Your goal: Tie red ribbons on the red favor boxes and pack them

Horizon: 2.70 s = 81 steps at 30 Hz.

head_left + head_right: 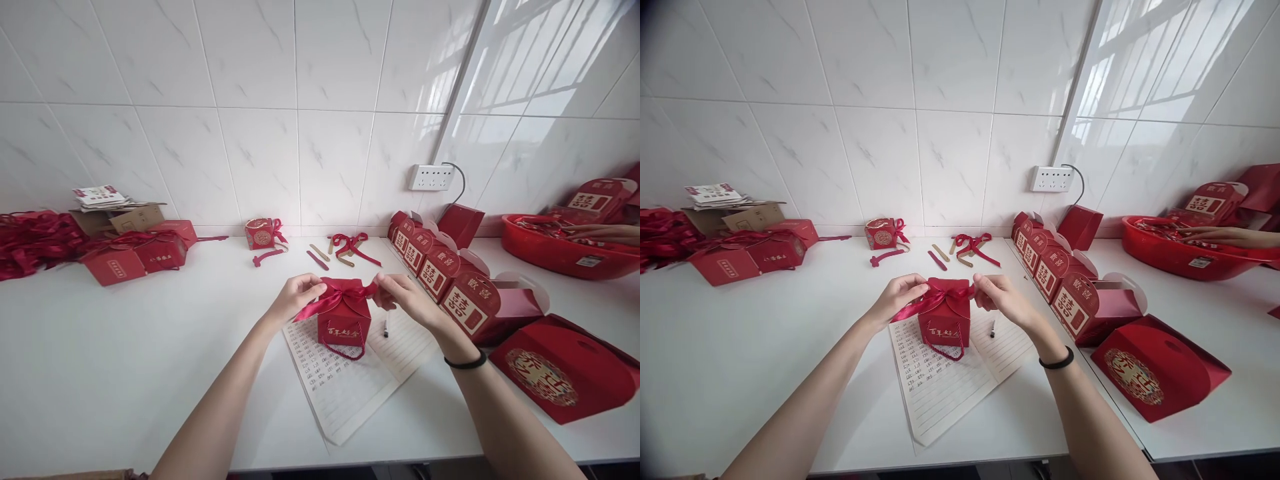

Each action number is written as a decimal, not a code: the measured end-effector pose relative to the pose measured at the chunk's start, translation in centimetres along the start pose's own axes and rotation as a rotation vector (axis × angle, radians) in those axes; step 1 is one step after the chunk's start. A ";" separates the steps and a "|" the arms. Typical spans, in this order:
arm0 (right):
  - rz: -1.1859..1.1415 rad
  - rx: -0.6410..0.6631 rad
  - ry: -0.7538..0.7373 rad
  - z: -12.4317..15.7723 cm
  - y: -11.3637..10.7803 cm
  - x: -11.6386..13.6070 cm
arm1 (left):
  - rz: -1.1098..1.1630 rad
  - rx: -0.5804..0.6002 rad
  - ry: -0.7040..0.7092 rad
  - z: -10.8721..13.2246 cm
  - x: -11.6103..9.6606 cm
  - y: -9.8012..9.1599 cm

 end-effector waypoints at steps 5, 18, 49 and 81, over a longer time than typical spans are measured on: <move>-0.200 -0.033 -0.013 0.4 0.0 0.4 | 0.101 0.024 -0.047 0.0 0.1 -0.1; -0.158 0.121 0.242 0.0 1.5 -0.3 | 0.223 0.006 -0.046 -0.1 0.8 0.1; -0.561 -0.131 0.153 -0.6 3.2 -0.5 | -0.494 -0.414 0.323 0.9 -0.5 0.2; 0.256 -0.387 -0.233 0.2 2.5 0.7 | -0.516 -0.237 0.219 0.8 -0.2 0.4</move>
Point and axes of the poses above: each hand's wrist, its own z-axis away from the middle knuckle, its own y-axis out of the palm, x = y × z, the point moved 4 cm from there along -z, towards the middle knuckle, and after that the axes turned 3 degrees about -y, right-handed, at the moved point
